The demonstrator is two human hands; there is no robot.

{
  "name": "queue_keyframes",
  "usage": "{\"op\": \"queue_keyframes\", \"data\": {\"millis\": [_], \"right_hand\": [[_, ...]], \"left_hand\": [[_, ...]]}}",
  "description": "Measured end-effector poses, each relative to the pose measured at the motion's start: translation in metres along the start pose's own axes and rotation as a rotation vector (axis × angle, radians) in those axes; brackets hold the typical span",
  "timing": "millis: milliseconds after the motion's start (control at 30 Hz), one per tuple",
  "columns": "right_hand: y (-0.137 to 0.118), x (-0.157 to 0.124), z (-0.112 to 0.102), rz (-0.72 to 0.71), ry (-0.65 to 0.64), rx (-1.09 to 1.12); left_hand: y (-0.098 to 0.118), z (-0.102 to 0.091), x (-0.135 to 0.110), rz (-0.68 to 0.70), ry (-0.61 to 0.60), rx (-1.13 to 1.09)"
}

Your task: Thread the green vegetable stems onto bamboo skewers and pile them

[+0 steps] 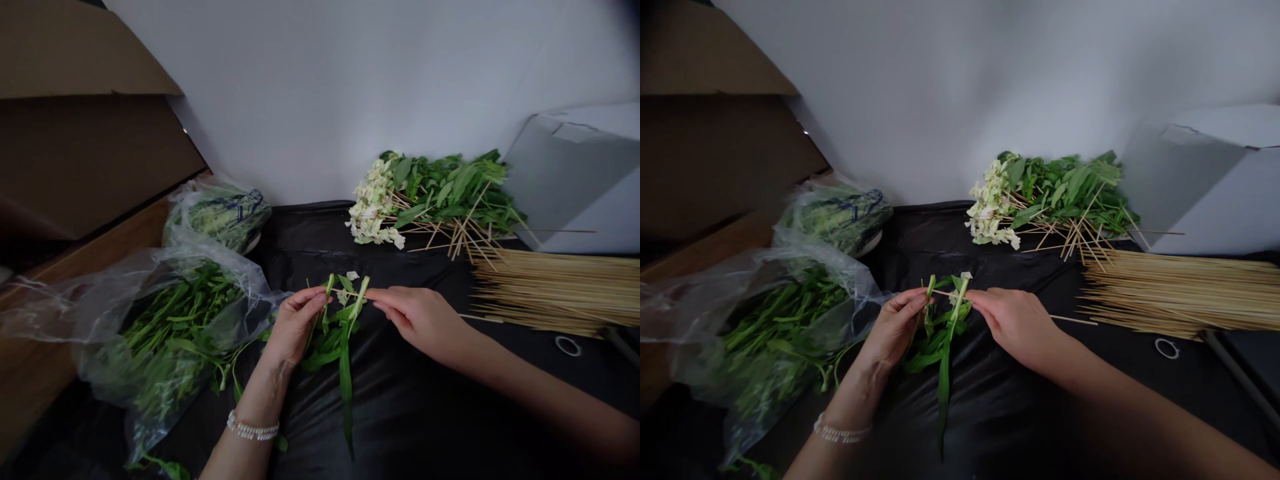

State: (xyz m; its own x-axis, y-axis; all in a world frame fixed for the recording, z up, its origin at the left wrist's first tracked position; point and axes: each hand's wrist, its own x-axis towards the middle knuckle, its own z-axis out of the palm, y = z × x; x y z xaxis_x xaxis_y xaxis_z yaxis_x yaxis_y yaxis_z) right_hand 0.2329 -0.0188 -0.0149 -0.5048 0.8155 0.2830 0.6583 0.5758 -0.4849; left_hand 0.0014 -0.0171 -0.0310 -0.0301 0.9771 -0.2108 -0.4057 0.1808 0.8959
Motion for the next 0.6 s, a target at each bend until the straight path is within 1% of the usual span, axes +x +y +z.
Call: {"op": "queue_keyframes", "data": {"millis": [200,367,433,500,567,600], "right_hand": [[-0.005,0.0,0.003,0.007,-0.035,0.046],[-0.007,-0.002,0.009,-0.007,-0.06,0.115],[-0.004,-0.001,0.007,-0.022,-0.055,0.137],[-0.001,0.001,0.001,-0.047,-0.022,0.157],[0.002,0.004,-0.01,-0.094,0.005,0.215],[0.002,0.005,-0.017,-0.121,-0.022,0.279]], "left_hand": [[-0.005,-0.002,-0.001,0.042,-0.066,0.098],[-0.007,0.002,-0.006,0.057,-0.181,0.272],[-0.007,0.002,-0.005,0.068,-0.206,0.329],[-0.006,0.0,-0.003,0.098,-0.174,0.344],[-0.005,-0.004,0.0,0.141,-0.098,0.362],[-0.005,-0.005,0.002,0.167,-0.058,0.389]]}}
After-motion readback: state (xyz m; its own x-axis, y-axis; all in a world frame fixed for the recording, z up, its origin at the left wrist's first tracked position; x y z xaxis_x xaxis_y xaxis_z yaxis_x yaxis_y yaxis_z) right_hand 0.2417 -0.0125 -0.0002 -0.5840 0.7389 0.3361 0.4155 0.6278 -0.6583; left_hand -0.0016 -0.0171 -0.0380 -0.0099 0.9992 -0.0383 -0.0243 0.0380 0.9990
